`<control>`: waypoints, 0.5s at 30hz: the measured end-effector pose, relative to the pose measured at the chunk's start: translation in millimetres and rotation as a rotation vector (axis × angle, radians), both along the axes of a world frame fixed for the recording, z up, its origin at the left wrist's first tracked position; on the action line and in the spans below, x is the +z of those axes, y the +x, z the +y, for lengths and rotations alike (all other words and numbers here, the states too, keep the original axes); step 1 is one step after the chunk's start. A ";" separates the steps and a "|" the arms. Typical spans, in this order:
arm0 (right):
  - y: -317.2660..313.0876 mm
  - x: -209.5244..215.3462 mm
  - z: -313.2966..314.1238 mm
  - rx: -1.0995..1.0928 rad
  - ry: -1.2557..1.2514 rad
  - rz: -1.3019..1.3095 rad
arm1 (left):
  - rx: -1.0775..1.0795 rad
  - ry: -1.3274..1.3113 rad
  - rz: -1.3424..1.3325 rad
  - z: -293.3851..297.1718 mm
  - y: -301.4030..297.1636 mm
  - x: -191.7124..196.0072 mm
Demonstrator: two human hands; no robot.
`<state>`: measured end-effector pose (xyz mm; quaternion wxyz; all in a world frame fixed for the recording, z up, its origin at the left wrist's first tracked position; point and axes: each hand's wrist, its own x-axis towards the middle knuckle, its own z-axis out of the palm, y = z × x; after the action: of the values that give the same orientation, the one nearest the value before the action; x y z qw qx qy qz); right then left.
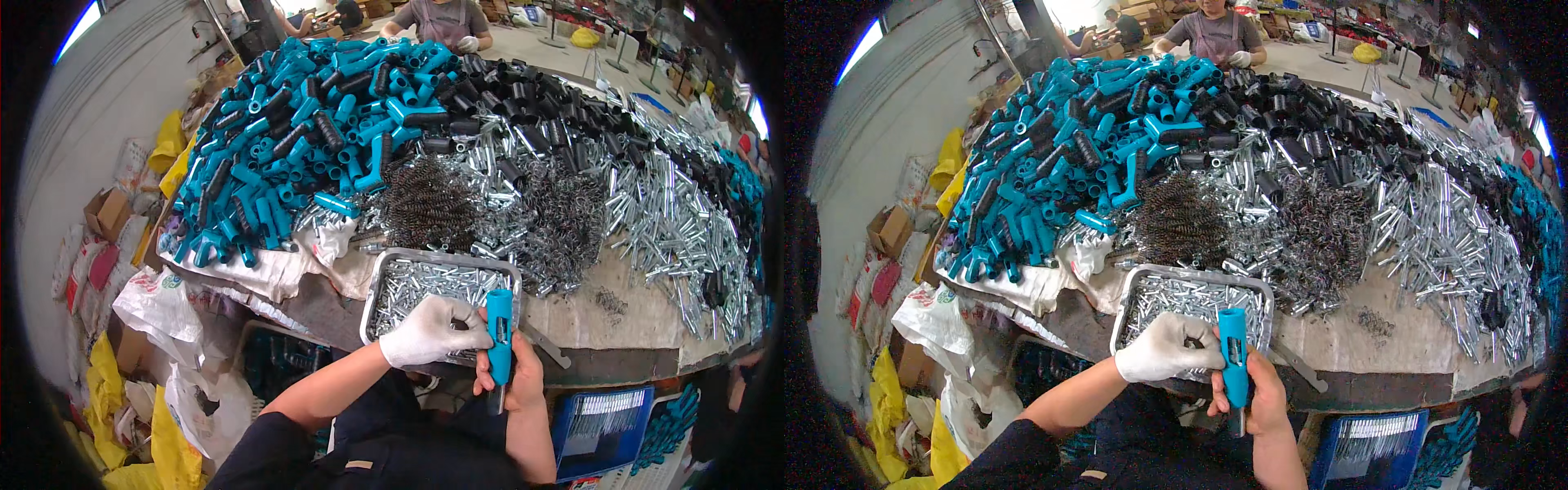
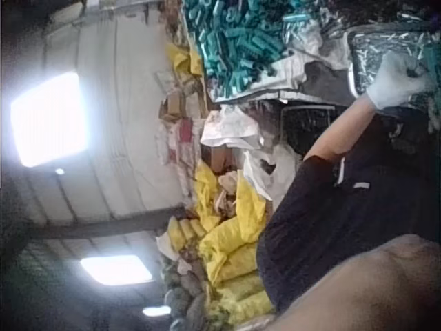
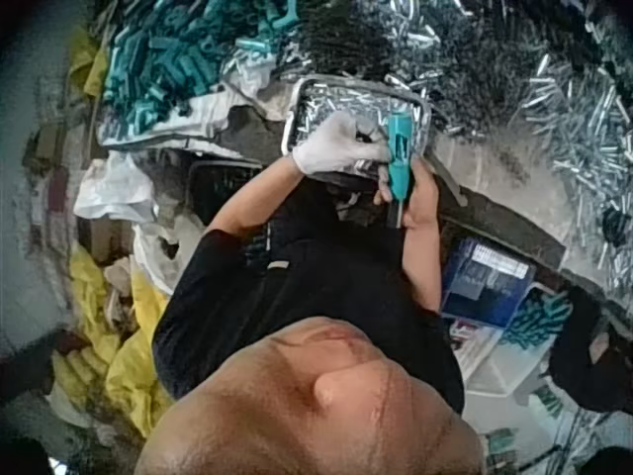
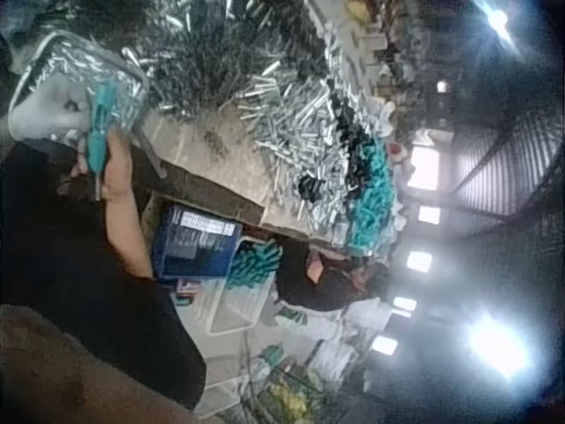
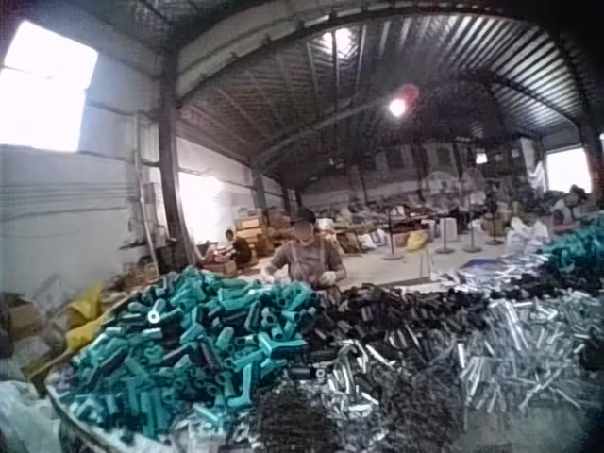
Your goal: The person assembles tools by inserting metal pins into cylindrical metal components, fitting them into plastic handles, and placing the assembled tools into a crate below the table.
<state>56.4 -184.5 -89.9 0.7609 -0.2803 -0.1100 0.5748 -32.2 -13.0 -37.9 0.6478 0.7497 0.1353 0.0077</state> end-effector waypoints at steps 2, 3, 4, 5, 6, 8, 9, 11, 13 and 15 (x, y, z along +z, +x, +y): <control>-6.1 1.0 0.2 0.001 0.051 0.103 | 0.031 -0.114 -0.011 -7.8 4.7 -2.7; -8.9 1.1 0.4 -0.017 0.140 0.213 | 0.089 -0.177 -0.023 -13.1 8.4 -3.9; -11.0 0.8 0.5 -0.026 0.119 0.231 | 0.070 -0.197 -0.037 -17.6 12.1 -4.3; -11.4 0.2 0.0 0.041 0.296 0.370 | 0.059 -0.312 -0.074 -21.7 16.6 -4.4; -11.3 -0.7 -0.2 0.102 0.431 0.511 | 0.049 -0.429 -0.108 -25.1 19.7 -3.7; -5.8 -2.1 -2.8 0.097 0.482 0.536 | 0.067 -0.318 -0.145 -27.4 24.0 -0.6; -1.4 -2.3 -4.3 -0.089 0.296 0.260 | 0.077 0.130 -0.091 -27.2 24.5 1.4; 5.8 -1.2 -6.0 -0.553 0.039 -0.103 | -0.005 0.655 0.088 -31.1 24.3 3.5; 11.5 3.3 -7.8 -0.659 -0.023 -0.281 | -0.313 0.383 0.193 -40.9 25.4 1.4; 13.7 10.7 -11.1 -0.740 -0.083 -0.538 | -0.443 0.174 0.206 -55.6 28.6 -4.7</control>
<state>70.1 -195.6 -79.2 0.8476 -0.4702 -0.1731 0.1750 -3.6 -68.6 -42.6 0.5496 0.8107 0.0318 -0.1991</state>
